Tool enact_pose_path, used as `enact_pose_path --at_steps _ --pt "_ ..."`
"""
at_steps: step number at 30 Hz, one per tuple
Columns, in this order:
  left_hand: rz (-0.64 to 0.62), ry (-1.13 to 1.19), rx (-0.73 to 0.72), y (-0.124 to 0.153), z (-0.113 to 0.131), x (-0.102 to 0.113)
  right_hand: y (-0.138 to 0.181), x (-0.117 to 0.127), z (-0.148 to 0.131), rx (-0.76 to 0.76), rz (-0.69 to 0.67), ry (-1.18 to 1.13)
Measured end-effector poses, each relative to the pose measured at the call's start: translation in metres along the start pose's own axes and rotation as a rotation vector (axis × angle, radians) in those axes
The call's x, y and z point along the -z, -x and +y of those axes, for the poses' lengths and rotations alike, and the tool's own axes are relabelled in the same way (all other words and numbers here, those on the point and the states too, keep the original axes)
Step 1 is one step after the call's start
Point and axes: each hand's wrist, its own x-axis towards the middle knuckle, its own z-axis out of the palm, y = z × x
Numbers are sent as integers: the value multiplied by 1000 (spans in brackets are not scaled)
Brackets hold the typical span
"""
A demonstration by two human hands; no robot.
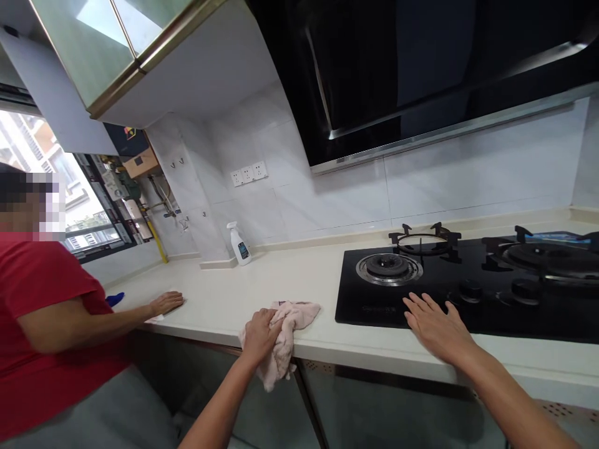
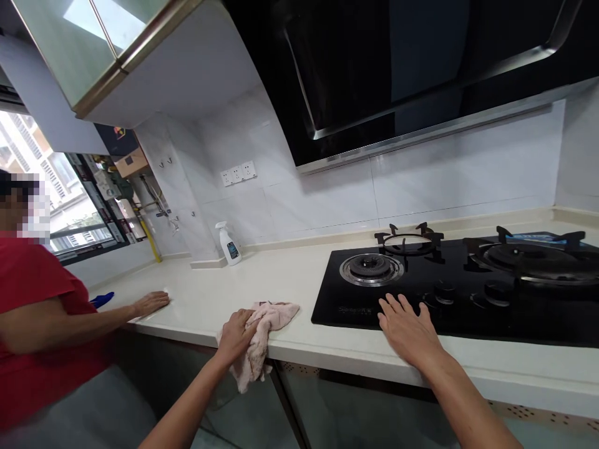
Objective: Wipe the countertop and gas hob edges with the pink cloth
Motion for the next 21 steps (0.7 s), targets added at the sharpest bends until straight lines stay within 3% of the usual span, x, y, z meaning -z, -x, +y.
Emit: enact_pose_path --at_steps 4,10,15,21 --pt "-113 -66 98 -19 28 4 0 -2 -1 -14 26 2" --pt "-106 -61 52 -52 81 -13 0 4 0 -17 -49 1" --pt "-88 -38 12 -80 129 -34 2 6 -1 -32 -20 14" --pt "-104 14 29 -91 148 -37 2 10 -2 -36 -39 10"
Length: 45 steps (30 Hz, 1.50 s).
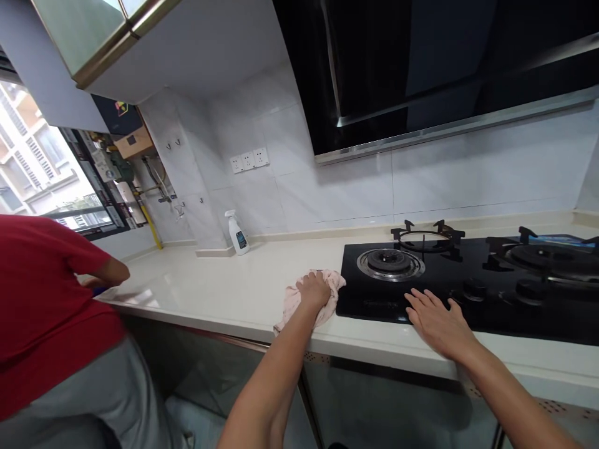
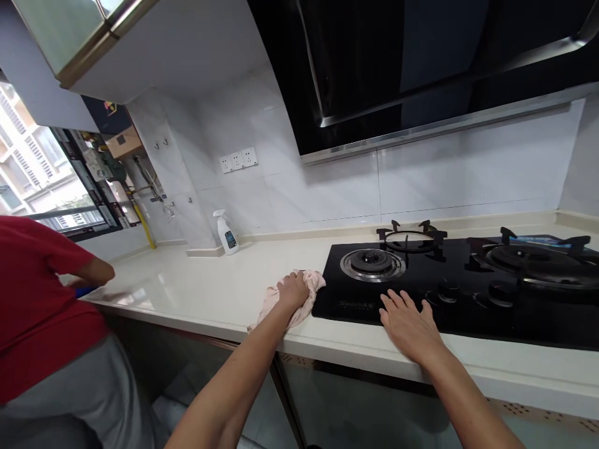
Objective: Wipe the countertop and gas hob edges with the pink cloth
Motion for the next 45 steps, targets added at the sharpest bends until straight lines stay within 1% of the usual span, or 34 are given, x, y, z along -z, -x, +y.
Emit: enact_pose_path --at_steps 4,8,11,13,16,20,22,25,30,36,40,45 --pt "-69 63 -39 7 -11 15 2 7 -1 12 -17 -5" --pt "-152 105 -94 20 -33 36 3 11 -3 16 -24 6" --pt "-199 89 -139 34 -53 44 2 10 -2 16 -25 9" --pt "-229 92 -164 42 -64 43 2 9 -2 18 -19 6" --pt "-249 136 -177 50 -78 36 2 8 -2 21 -13 1" --pt "-158 171 -166 50 -85 24 3 8 -2 8 -18 -4" --pt "-118 166 -146 48 -84 20 3 7 -1 8 -26 0" --pt "-90 141 -121 43 -83 16 1 3 2 18 -39 15" --pt "-61 111 -54 29 -79 10 -3 -4 5 11 -13 8" --pt "-8 124 39 19 -65 8 -2 -4 2 -2 -17 23" --pt "-9 142 77 25 -46 8 0 -3 -1 -8 9 13" --pt "-13 171 -20 49 -26 8 -1 -4 0 3 13 22"
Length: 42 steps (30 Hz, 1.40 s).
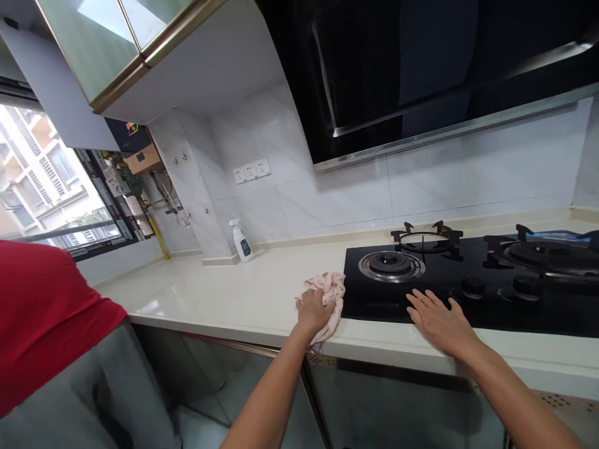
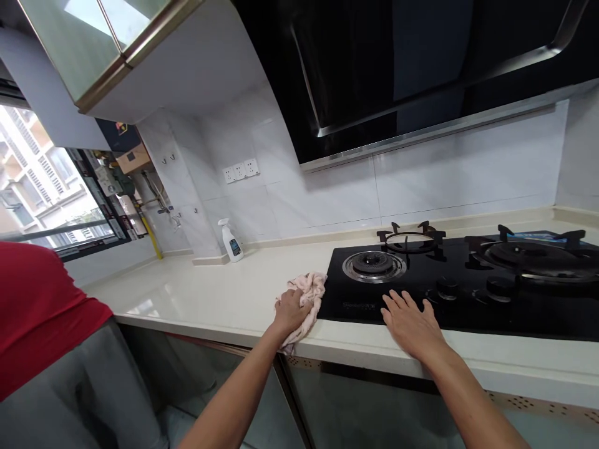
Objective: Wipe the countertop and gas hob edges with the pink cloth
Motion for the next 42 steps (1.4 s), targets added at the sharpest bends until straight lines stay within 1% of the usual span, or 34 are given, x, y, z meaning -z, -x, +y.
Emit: enact_pose_path --at_steps 3,7,10,12,14,16,18,21,26,31,33,35,37,38,40,42 --pt "25 37 -42 9 3 1 -1 -4 2 7 -14 18" --pt "50 137 -26 8 1 5 -1 -10 5 7 -10 26" --pt "105 368 -26 4 2 6 0 -11 5 14 6 36" --pt "133 536 -71 4 6 4 0 -10 5 19 23 23" --pt "88 599 -159 6 13 2 0 -9 5 15 31 5" --pt "-14 534 -265 9 23 -1 1 -8 4 6 31 -2" --pt "-103 406 -324 11 35 -4 1 -6 3 1 29 -2" --pt "-147 263 -285 12 52 -8 1 -4 1 -5 20 3" --pt "-117 148 -203 2 81 -15 5 1 -2 -4 25 16" --pt "-87 107 -188 -20 109 -25 8 -1 -3 -7 94 -1" --pt "-31 93 -195 -33 117 -29 8 0 -2 -12 97 2" --pt "58 57 -216 -47 123 -34 8 3 -2 -11 77 4" --pt "95 38 -233 -60 127 -37 8 8 -2 -5 42 11" --pt "75 44 -231 -65 127 -38 9 11 -3 -2 28 15" --pt "-2 68 -216 -73 127 -40 9 15 -4 0 19 21" --pt "-45 80 -197 -74 126 -39 9 16 -5 -8 32 13"
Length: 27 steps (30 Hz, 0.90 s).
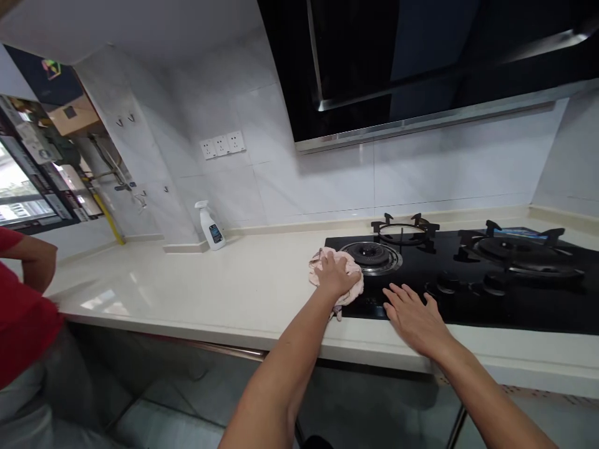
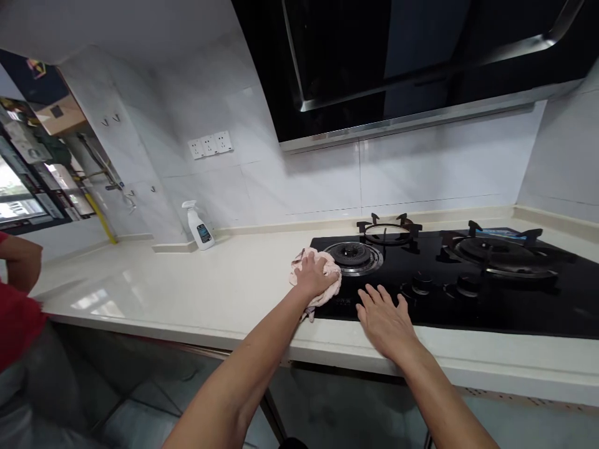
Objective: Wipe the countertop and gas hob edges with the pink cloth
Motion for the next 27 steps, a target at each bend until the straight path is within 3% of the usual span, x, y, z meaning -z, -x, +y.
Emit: enact_pose_path --at_steps 4,12,15,19,27 --pt "7 -31 1 17 -2 6 -1 -1 0 -6 -8 -16" --pt "-18 -66 -142 92 -12 26 -2 -9 1 -5 -15 12" --pt "-27 -58 -180 103 -17 30 0 -11 1 8 1 21" --pt "-80 -10 -128 84 -16 25 2 -13 2 5 47 20" --pt "-69 2 -59 14 -11 1 7 -18 -1 14 192 -39"
